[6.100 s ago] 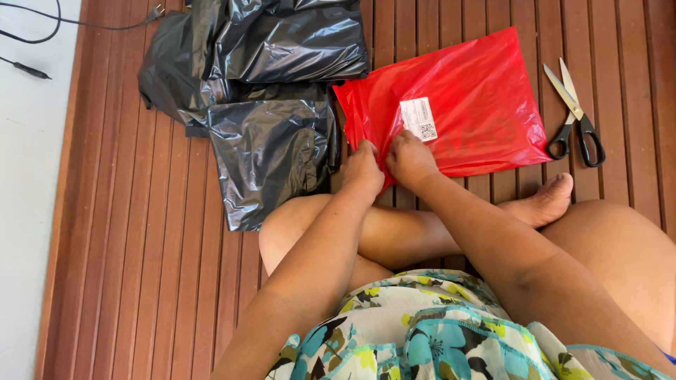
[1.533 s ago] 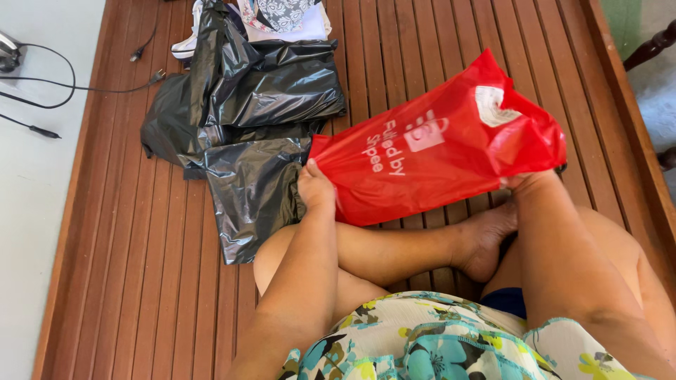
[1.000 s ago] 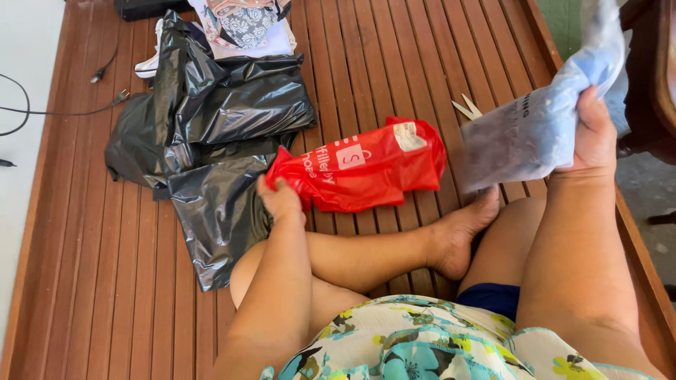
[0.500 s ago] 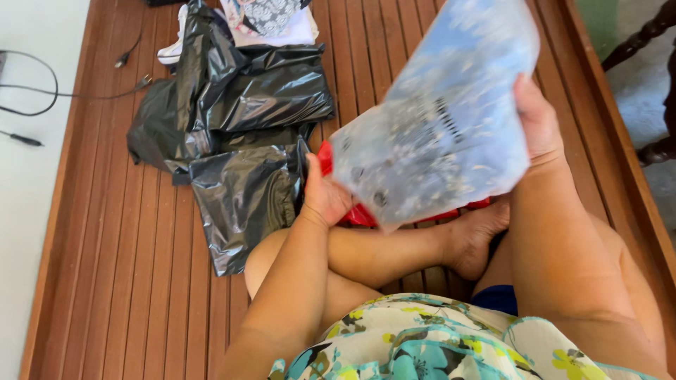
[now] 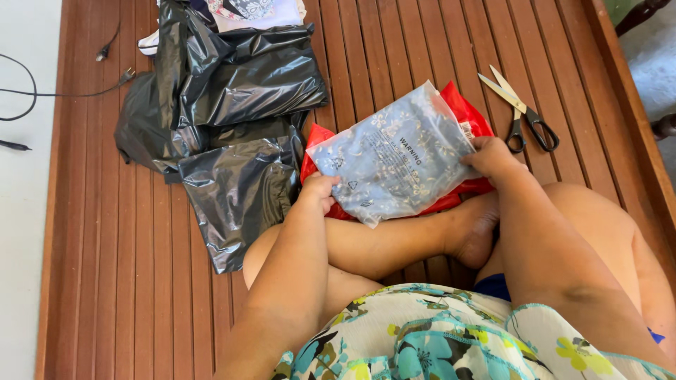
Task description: The person sits on a wooden bed with several plastic mailer parcels and a pair of scissors. They tear open a red shipping mailer by hand, remove a plastic pouch, then use scissors to cut open black plastic parcel bags and pull out packaged items, setting the opened pouches aside.
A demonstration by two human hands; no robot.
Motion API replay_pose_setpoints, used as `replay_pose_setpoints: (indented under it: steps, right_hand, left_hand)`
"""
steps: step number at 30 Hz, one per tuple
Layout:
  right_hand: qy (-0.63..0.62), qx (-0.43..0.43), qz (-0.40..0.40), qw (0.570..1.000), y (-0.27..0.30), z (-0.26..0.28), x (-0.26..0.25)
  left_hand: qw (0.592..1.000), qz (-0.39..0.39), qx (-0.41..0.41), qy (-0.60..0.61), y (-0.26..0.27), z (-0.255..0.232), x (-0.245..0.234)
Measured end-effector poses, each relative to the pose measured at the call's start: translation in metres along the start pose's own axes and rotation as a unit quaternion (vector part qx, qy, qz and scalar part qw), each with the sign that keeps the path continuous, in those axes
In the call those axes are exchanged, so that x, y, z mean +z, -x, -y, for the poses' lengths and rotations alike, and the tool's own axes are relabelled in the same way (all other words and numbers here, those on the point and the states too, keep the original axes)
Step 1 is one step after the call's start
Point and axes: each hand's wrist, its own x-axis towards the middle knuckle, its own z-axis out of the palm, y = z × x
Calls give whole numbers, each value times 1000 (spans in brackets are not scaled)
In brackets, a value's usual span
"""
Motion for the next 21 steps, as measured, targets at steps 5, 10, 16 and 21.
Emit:
replay_pose_setpoints:
  steps: [5, 10, 16, 21]
  right_hand:
    - [-322, -19, 3, 947, -20, -4, -8]
    - [-623, 4, 42, 781, -17, 6, 4]
    - [-404, 74, 11, 912, -6, 7, 67]
    - [-446, -15, 40, 894, -2, 14, 71]
  left_hand:
    - [994, 43, 47, 93, -4, 5, 3]
    - [991, 110, -57, 42, 15, -3, 9]
    - [994, 48, -101, -6, 61, -24, 26]
    - [998, 13, 15, 66, 57, -31, 21]
